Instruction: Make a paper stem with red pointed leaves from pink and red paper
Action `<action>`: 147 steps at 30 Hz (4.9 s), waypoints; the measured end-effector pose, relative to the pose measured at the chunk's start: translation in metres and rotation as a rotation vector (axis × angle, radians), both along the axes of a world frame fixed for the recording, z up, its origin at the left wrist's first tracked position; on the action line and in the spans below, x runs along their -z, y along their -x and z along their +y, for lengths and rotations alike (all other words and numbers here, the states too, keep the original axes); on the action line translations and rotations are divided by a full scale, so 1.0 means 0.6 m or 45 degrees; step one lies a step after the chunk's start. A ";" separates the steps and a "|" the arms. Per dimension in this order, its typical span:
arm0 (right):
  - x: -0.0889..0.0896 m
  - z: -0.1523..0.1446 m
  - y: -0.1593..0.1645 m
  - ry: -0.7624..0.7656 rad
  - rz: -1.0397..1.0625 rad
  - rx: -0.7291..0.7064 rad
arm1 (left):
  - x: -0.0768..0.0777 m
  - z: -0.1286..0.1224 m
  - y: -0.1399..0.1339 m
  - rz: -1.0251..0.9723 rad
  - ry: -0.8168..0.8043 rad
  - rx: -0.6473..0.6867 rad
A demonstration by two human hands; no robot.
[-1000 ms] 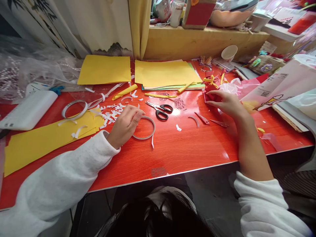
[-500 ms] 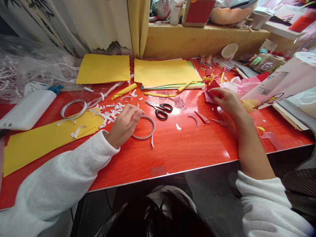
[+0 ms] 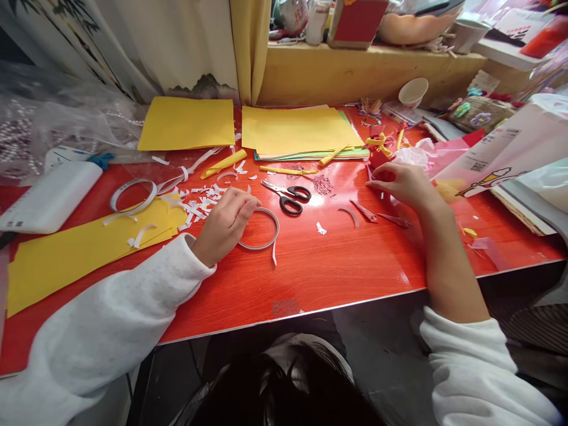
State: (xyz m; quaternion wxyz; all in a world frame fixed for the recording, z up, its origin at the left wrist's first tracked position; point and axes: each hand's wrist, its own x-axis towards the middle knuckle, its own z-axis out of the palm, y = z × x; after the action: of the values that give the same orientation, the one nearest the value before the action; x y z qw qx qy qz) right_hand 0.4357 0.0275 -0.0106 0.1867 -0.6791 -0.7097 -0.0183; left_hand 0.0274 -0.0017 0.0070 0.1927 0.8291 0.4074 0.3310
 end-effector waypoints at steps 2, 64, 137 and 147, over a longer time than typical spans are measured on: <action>0.001 0.001 -0.001 -0.016 -0.041 -0.018 | 0.000 0.000 0.000 0.001 0.001 0.002; 0.000 -0.005 -0.005 -0.165 -0.134 0.129 | 0.006 0.002 0.004 0.012 -0.004 0.035; 0.017 0.009 0.024 -0.282 -0.082 0.635 | -0.001 -0.001 0.000 0.015 -0.013 0.066; 0.012 0.006 0.019 -0.352 0.084 0.582 | -0.002 -0.001 0.000 0.029 0.008 0.059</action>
State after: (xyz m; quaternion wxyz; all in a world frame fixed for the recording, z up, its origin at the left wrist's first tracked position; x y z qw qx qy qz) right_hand 0.4242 0.0309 -0.0176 0.2919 -0.7900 -0.5221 -0.1346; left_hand 0.0274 -0.0026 0.0081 0.1982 0.8414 0.3912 0.3158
